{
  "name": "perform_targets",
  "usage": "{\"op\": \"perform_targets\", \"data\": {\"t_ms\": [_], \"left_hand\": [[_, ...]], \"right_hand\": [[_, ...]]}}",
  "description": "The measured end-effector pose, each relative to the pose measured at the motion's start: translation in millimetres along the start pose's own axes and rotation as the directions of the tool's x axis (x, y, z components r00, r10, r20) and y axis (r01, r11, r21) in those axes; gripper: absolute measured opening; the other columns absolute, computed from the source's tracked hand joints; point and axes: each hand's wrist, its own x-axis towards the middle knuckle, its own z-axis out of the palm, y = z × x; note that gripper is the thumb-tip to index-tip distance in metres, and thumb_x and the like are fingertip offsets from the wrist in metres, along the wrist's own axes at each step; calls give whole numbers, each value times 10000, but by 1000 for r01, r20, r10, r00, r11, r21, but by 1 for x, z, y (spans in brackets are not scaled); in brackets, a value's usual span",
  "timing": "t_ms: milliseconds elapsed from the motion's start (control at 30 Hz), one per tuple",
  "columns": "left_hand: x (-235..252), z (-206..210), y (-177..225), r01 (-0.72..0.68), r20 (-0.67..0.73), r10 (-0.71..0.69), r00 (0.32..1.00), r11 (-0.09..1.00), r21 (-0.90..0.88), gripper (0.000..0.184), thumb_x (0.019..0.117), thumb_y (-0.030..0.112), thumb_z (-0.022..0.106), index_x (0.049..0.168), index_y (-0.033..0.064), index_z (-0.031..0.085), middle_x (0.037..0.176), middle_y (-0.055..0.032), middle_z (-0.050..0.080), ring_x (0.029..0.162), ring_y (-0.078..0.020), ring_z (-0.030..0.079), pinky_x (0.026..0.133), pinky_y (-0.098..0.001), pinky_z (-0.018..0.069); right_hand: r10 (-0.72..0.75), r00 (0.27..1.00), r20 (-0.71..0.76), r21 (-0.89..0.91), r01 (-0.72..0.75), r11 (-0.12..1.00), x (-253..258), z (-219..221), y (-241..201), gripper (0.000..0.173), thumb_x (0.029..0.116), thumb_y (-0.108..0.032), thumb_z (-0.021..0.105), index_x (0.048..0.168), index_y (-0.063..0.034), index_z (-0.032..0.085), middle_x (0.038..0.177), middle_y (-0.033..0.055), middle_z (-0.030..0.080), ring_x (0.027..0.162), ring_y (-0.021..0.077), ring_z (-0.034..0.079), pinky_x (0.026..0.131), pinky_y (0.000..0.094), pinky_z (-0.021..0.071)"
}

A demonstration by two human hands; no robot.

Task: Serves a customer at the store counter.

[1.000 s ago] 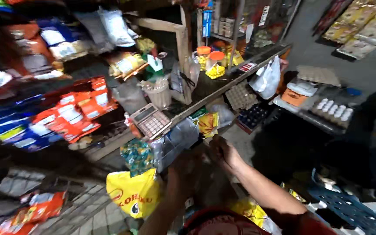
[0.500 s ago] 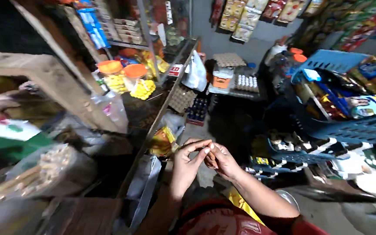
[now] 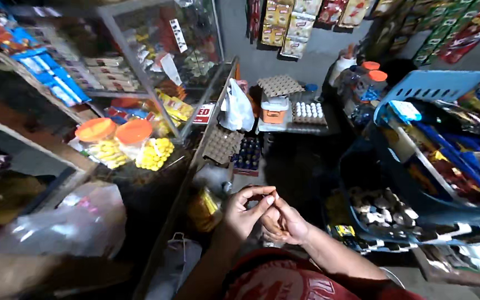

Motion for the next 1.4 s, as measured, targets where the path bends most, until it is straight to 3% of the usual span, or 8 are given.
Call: {"op": "perform_targets", "data": {"t_ms": [100,233,433,600,867,1033,1167,1400], "left_hand": [[32,5,-10,-48,5,47,999,992,115,198,964,78,637,1105,-31,722,1065,-18,747,992,-34,694,917,-224,574],[67,12,-18,55,-81,-42,996,986,159,169,912,32,638,1050,-19,719,1003,17,744,910,0,689,846,-192,578],[99,7,-38,114,-174,-96,980,989,97,130,904,20,627,1011,5,699,950,44,711,853,-6,663,793,-206,572],[125,-8,-51,127,-201,-98,975,982,137,126,863,10,658,985,-2,690,934,44,702,820,15,640,748,-181,552],[145,-68,-67,58,-172,-33,985,988,140,118,871,37,718,985,8,731,945,17,713,801,5,634,722,-175,550],[134,-117,-66,63,-234,15,972,943,325,121,859,74,714,959,8,736,943,-8,721,832,8,644,757,-163,549],[111,-147,-62,146,-369,4,929,914,379,134,860,106,727,969,29,727,933,-11,691,808,1,625,718,-160,536],[68,-181,-55,220,-627,104,772,882,417,136,863,57,680,990,14,697,944,-12,700,810,2,644,716,-161,557]], "right_hand": [[-76,993,-87,-189,59,980,11,-30,-23,595,964,-736,375,715,-231,567,561,-152,494,452,-72,434,434,108,336],[-96,982,-162,-373,29,927,26,-64,-47,593,1010,-692,328,745,-206,542,567,-147,495,452,-72,422,434,114,329],[-38,971,-236,-408,-63,911,58,-93,-56,570,1021,-688,302,734,-232,486,567,-162,448,464,-69,417,441,123,362],[-36,953,-300,-502,-125,856,84,-114,-56,594,1069,-594,209,853,-173,568,603,-153,466,503,-64,430,483,140,395],[-90,971,-219,-455,-20,890,141,-128,-40,561,987,-708,324,813,-220,540,579,-160,474,488,-80,448,480,116,399],[75,976,-203,-434,-158,887,182,-121,-23,517,1021,-673,332,916,-217,552,627,-192,493,514,-91,436,492,119,394],[333,900,-282,-329,-417,847,220,-96,-17,391,1097,-246,247,969,-110,590,671,-149,598,573,-65,548,559,142,494],[610,792,-18,-488,-540,686,286,-79,1,373,1103,-216,270,944,-92,584,697,-134,575,624,-61,546,622,145,498]]}}
